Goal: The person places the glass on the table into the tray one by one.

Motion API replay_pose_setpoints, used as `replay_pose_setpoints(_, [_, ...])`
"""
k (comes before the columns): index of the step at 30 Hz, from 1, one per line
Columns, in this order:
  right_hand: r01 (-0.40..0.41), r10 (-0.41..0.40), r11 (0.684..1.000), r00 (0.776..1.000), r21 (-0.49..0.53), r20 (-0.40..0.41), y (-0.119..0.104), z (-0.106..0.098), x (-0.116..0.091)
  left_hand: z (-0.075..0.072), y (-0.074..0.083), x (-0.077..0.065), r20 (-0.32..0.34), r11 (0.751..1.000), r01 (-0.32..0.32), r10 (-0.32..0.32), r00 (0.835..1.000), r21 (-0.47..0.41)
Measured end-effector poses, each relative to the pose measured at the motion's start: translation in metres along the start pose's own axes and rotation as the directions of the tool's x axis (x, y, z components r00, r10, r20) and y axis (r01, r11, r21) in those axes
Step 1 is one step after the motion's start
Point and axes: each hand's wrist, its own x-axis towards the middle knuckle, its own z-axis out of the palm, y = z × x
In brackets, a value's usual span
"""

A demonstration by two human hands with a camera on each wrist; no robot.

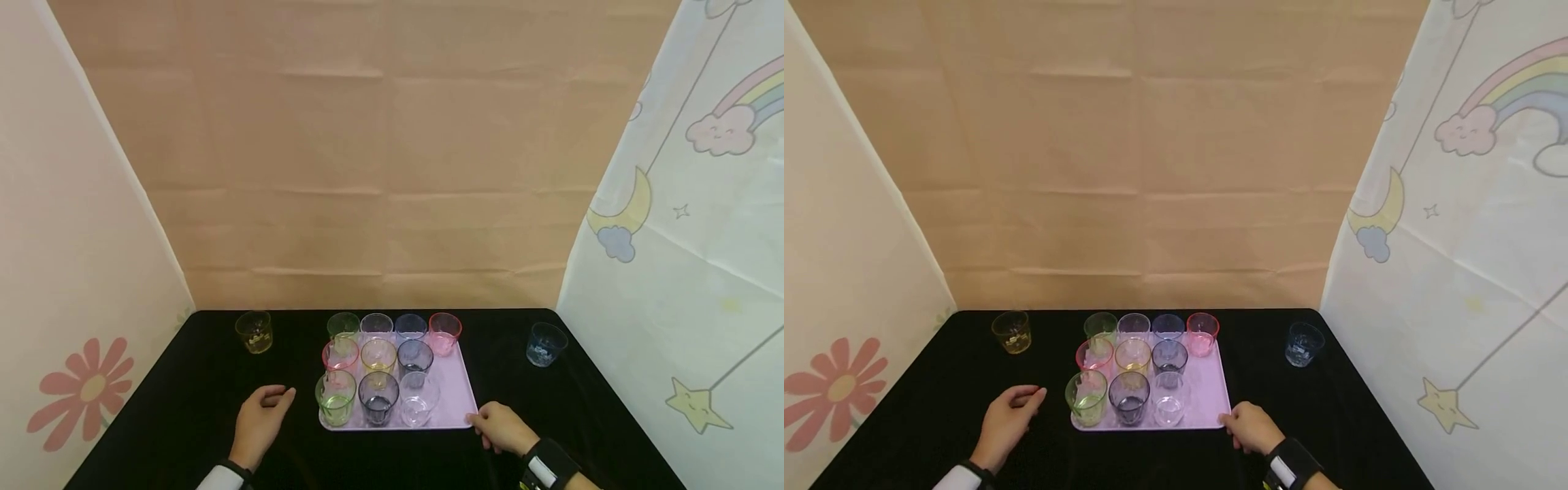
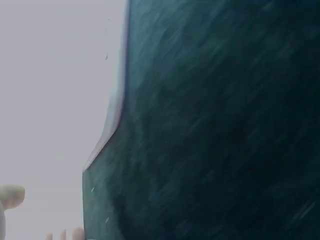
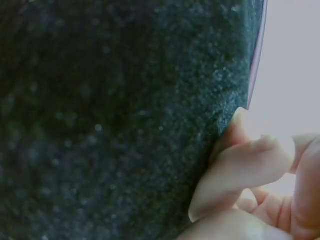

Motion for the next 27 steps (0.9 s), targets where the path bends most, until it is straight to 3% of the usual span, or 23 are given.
replay_pose_setpoints(8, [0.025, -0.025, 1.000, 1.000, 0.018, -0.001, 0.006, 0.001, -0.002, -0.019, 0.002, 0.034, -0.128, 0.992, -0.008, -0.008, 0.992, -0.122])
replay_pose_setpoints(16, [0.024, -0.027, 0.998, 0.999, 0.064, 0.036, 0.009, -0.002, 0.000, -0.028, -0.009, 0.071, -0.080, 0.987, 0.048, -0.060, 0.995, -0.152])
replay_pose_setpoints(27, [0.072, -0.075, 0.993, 0.997, 0.097, 0.031, 0.007, 0.001, 0.000, -0.038, -0.018, 0.107, -0.175, 0.989, -0.023, -0.003, 0.985, -0.143])
